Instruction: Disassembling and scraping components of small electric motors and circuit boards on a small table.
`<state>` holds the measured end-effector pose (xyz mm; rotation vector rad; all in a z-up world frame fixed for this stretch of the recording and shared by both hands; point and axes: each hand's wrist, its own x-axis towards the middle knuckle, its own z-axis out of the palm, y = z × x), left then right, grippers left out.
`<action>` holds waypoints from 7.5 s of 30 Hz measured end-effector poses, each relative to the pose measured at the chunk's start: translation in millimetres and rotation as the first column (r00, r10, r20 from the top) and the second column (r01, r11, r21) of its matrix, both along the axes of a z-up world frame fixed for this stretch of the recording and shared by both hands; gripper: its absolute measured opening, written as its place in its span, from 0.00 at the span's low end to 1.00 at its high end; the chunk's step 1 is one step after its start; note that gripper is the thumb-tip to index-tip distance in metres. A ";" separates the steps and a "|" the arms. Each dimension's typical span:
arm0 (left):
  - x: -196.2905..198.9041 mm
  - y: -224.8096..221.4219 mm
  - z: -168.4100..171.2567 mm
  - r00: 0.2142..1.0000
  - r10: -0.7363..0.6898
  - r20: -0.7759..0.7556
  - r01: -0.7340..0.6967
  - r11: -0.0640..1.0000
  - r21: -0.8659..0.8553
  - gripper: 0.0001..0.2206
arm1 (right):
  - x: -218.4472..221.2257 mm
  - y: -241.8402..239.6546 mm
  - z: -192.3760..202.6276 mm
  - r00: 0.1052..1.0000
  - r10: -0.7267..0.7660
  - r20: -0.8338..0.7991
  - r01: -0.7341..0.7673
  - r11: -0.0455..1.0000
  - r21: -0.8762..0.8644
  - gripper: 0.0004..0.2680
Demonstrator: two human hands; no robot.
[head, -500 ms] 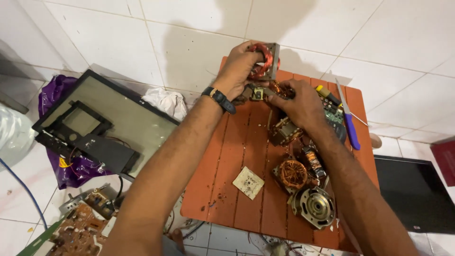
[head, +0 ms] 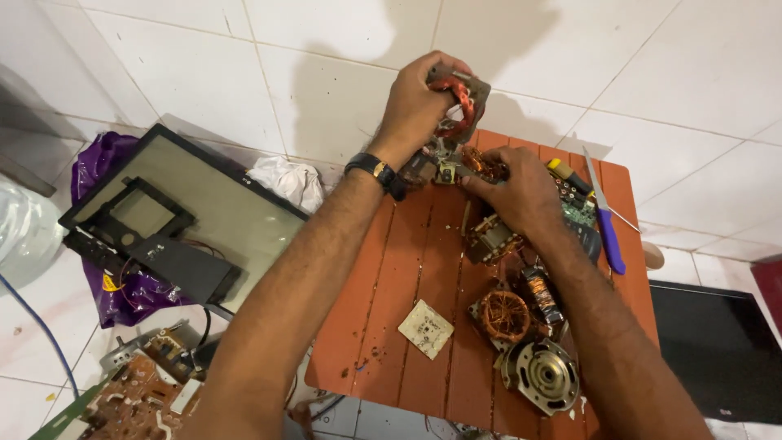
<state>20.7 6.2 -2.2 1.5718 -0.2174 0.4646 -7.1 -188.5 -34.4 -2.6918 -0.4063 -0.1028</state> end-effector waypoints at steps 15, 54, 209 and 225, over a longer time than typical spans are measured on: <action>7.3 3.5 -35.0 0.989 0.020 -0.149 0.013 0.976 0.217 0.11 | -3.8 -4.2 7.4 0.992 0.117 0.040 -0.120 0.990 0.070 0.19; 15.9 16.8 -48.5 0.934 0.112 -0.339 -0.051 0.982 0.183 0.14 | 16.5 12.7 -8.0 0.931 0.322 0.170 -0.326 0.945 -0.002 0.09; -26.9 50.2 -10.5 0.893 -0.009 -0.451 0.367 0.594 0.716 0.20 | 9.2 32.9 9.7 0.982 0.184 0.032 -0.186 0.966 0.179 0.07; -13.3 44.8 -23.3 0.909 -0.003 -0.416 0.351 0.545 0.761 0.16 | 9.4 33.6 10.8 0.968 0.247 0.045 -0.251 0.960 0.125 0.05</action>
